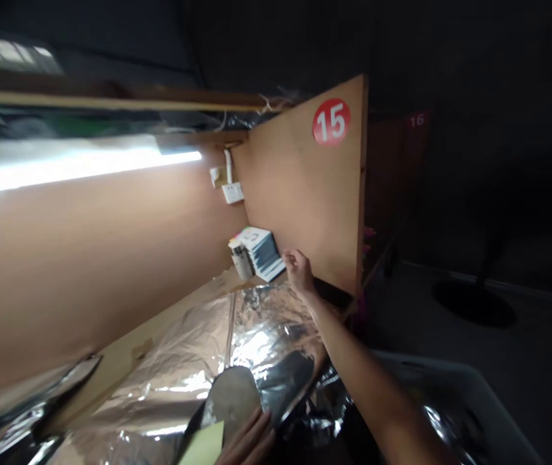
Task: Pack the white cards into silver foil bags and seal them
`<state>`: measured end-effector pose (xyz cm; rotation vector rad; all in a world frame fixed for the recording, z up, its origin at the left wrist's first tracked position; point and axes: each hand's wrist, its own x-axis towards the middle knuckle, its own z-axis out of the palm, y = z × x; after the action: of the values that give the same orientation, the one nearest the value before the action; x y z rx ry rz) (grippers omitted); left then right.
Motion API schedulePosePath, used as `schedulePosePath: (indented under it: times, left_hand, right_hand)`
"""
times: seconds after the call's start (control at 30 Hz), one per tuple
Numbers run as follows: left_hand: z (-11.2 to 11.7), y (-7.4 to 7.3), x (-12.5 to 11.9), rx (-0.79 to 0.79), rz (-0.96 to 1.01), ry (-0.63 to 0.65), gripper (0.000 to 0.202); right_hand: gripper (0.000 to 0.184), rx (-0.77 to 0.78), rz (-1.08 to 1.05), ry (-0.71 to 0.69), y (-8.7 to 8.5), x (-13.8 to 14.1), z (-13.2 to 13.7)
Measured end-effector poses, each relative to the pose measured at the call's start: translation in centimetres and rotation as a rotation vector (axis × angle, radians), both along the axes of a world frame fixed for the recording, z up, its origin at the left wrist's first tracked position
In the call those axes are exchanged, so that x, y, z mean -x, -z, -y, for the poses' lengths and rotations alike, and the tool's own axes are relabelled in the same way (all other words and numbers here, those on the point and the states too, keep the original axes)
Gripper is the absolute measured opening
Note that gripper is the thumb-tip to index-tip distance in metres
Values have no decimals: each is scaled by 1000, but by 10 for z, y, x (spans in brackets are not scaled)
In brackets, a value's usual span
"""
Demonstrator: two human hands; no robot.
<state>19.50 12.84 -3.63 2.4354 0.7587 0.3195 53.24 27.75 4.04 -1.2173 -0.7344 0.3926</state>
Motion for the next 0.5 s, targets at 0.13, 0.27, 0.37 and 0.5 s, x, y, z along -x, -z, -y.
schedulePosePath:
  times: [0.13,0.27,0.37,0.5]
  left_hand:
    - [-8,4,-50,-247,-197,222,72]
    - [-40,8,-82,-433,-342,109,72]
    - [-62,9,-94,-441,-403,31,75]
    - [-77,0,-105,-431,-441,-49,69]
  right_hand:
    - [47,124,-36,315,104,-18,128]
    - [48,304,-82,305,187,16,216]
    - [47,368,-93,184,221,51,239]
    - [50,421,-11,155,231,67,256]
